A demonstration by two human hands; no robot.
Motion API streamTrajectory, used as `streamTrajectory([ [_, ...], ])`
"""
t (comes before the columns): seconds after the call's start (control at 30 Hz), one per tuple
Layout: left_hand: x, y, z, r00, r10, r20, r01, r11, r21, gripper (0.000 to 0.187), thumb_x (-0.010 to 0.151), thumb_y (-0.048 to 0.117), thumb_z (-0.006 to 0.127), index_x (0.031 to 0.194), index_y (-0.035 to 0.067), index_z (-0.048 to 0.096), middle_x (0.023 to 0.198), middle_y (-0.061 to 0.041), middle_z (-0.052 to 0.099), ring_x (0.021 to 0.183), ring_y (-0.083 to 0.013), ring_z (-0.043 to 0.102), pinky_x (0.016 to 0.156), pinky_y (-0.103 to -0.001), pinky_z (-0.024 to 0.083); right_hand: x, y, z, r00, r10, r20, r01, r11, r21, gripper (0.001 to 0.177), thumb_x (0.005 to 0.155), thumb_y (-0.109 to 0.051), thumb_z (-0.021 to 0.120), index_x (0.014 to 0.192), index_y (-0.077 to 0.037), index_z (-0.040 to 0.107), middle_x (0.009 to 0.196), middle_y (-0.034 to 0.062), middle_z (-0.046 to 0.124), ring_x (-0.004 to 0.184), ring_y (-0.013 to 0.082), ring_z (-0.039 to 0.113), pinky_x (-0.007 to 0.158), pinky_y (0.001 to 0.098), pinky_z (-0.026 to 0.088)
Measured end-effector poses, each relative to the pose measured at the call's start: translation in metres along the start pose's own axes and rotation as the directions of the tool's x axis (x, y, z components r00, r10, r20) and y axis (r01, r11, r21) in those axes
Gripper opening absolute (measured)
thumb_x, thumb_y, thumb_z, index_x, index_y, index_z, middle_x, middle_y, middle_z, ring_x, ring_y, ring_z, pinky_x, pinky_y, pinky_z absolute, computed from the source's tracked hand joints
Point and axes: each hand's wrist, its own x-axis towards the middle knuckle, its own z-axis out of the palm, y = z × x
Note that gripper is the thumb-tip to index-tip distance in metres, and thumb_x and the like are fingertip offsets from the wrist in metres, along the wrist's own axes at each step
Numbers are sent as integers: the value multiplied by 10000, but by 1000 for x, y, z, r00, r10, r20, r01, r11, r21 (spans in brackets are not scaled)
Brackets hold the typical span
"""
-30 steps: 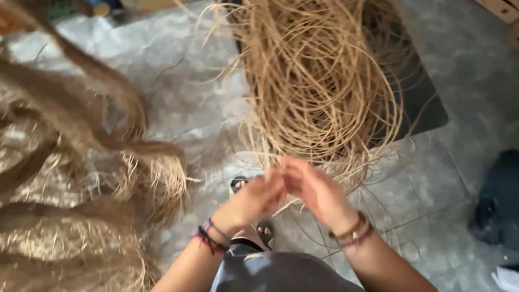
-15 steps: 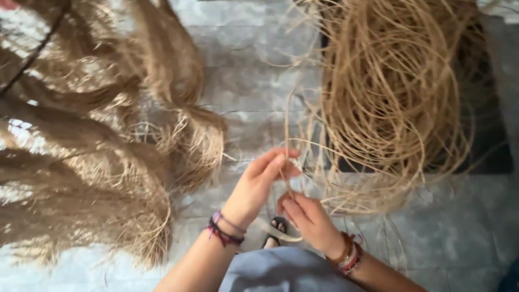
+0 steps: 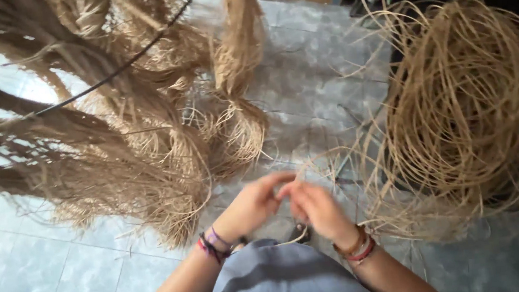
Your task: Weaving and knotting natural fiber strands onto a frame to create a decorative object.
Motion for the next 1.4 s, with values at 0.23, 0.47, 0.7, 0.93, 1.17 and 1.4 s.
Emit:
streamTrajectory([
  [0.23, -17, 26, -60, 981, -193, -37, 119, 734, -669, 373, 933, 224, 570, 1256, 124, 730, 815, -12, 695, 594, -86, 524, 610, -248, 475, 17, -8, 25, 980, 22, 199, 69, 895, -441, 440, 1082, -246, 420, 832, -33, 712, 400, 71, 593, 317, 166, 568, 355, 243, 442],
  [0.47, -21, -10, -47, 895, -192, -403, 273, 950, 153, 125, 925, 450, 681, 928, 338, 734, 834, 111, 714, 718, -205, 727, 630, -337, 580, 32, 45, 31, 926, 361, -112, -346, 928, 137, 409, 982, -329, 527, 1187, -16, 694, 1059, 151, 769, 980, 310, 727, 904, 571, 581],
  [0.7, -55, -132, 34, 964, -132, -232, 260, 661, 704, 165, 788, 357, 720, 638, 290, 707, 547, 74, 622, 534, -180, 682, 476, -310, 539, 32, 20, -43, 930, 86, -357, 221, 644, 732, 328, 1103, -224, 464, 1188, -20, 706, 803, -24, 511, 790, 107, 513, 1094, 425, 513],
  [0.93, 8, 19, -27, 997, 80, -5, -80, 996, -44, 205, 984, 301, 587, 1098, 131, 598, 952, -114, 726, 920, -400, 696, 764, -523, 565, 5, 24, 18, 941, -82, -328, 103, 994, 46, 370, 1086, -244, 441, 1215, 4, 683, 1320, 151, 677, 1333, 234, 558, 1132, 380, 372],
  [1.17, -44, -104, 32, 998, 43, 50, -66, 705, 706, 156, 859, 385, 661, 712, 345, 627, 599, 85, 661, 567, -149, 651, 579, -297, 513, 16, -10, -24, 960, -7, -281, 136, 887, 441, 363, 1107, -362, 437, 1225, -81, 633, 751, 18, 505, 682, 142, 482, 726, 323, 443],
  [1.4, 5, 2, -46, 973, -87, -216, -39, 854, -520, 469, 899, 281, 754, 1303, 85, 618, 1197, -129, 704, 685, -216, 730, 622, -347, 606, 26, 37, -3, 998, -39, 58, 61, 895, -442, 305, 1062, -181, 480, 907, -59, 713, 484, 17, 496, 404, 149, 485, 402, 251, 343],
])
